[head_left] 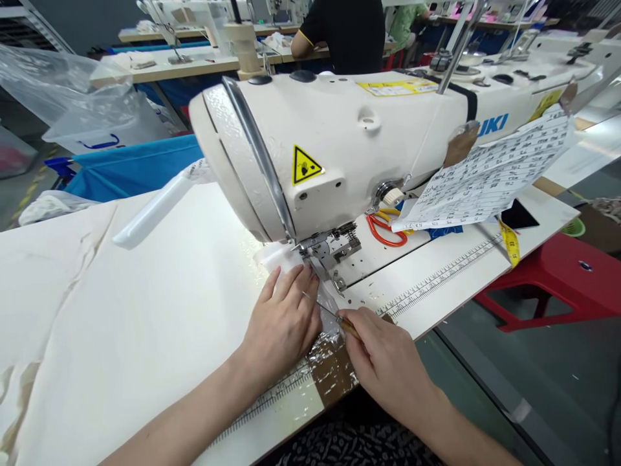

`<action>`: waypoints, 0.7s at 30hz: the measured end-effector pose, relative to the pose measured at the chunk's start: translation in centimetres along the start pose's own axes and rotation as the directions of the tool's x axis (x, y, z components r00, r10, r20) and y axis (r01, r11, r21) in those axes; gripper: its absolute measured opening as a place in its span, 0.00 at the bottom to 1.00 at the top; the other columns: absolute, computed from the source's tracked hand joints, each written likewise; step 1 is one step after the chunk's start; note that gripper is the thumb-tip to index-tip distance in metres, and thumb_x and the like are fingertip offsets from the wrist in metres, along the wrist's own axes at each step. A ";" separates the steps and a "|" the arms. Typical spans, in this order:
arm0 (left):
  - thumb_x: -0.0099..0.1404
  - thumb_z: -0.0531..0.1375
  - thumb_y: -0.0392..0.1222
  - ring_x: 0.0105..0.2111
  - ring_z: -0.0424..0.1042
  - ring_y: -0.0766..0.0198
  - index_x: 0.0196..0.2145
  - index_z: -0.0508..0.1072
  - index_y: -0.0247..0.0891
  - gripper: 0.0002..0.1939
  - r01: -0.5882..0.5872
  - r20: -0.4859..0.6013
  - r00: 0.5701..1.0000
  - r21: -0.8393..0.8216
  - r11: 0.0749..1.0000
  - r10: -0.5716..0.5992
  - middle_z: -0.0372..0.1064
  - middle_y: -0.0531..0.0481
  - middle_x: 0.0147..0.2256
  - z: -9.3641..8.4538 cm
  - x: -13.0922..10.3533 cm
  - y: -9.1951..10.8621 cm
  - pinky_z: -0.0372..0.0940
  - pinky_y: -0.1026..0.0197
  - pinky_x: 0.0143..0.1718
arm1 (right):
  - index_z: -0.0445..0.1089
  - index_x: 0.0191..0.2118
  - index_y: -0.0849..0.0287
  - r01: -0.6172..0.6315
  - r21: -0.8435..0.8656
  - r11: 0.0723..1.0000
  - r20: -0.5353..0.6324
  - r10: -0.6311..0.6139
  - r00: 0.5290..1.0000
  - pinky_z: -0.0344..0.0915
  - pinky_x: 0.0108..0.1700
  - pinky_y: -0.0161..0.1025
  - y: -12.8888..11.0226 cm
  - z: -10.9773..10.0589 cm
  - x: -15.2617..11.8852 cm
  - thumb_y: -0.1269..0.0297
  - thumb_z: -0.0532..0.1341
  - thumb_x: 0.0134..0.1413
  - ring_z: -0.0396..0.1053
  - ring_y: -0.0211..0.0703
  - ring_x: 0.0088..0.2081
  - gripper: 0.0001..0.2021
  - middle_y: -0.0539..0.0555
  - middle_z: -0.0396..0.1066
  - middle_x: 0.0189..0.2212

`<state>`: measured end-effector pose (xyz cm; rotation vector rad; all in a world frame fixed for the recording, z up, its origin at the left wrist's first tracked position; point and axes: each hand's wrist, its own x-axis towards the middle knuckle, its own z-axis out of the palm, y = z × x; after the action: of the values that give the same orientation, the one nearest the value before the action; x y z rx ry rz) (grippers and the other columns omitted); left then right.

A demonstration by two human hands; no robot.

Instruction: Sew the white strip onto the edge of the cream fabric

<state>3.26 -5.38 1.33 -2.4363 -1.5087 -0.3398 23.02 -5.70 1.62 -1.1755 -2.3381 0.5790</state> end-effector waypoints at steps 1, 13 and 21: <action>0.72 0.48 0.41 0.59 0.64 0.45 0.54 0.70 0.26 0.21 0.008 0.001 1.000 -0.004 1.000 -0.008 0.67 0.34 0.56 0.0 0.0 0.1 0.59 0.40 0.61 | 0.69 0.48 0.62 0.000 0.023 1.000 -0.013 0.000 1.000 0.69 0.32 0.42 0.2 -0.1 -0.1 0.75 0.50 0.63 0.74 0.48 0.32 0.13 0.56 0.74 0.35; 0.71 0.46 0.38 0.58 0.65 0.46 0.56 0.69 0.24 0.23 0.000 0.047 0.999 0.033 0.999 -0.002 0.67 0.33 0.56 -0.1 -0.2 0.5 0.61 0.41 0.60 | 0.69 0.46 0.58 -0.063 0.183 0.981 -0.142 0.090 0.986 0.68 0.32 0.36 2.4 -1.7 -0.6 0.72 0.52 0.66 0.74 0.41 0.31 0.10 0.54 0.76 0.34; 0.71 0.46 0.39 0.59 0.64 0.45 0.58 0.66 0.24 0.23 -0.002 0.058 0.998 0.023 1.000 0.001 0.65 0.32 0.57 0.0 -0.3 0.8 0.61 0.41 0.60 | 0.69 0.46 0.58 -0.063 0.157 0.986 -0.146 0.086 0.986 0.68 0.29 0.36 2.3 -1.8 -0.6 0.70 0.52 0.66 0.74 0.42 0.29 0.10 0.54 0.76 0.33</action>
<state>3.83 -5.94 1.13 -2.4493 -1.5258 -0.2524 25.83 -4.63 1.63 -1.1974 -2.0914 0.6568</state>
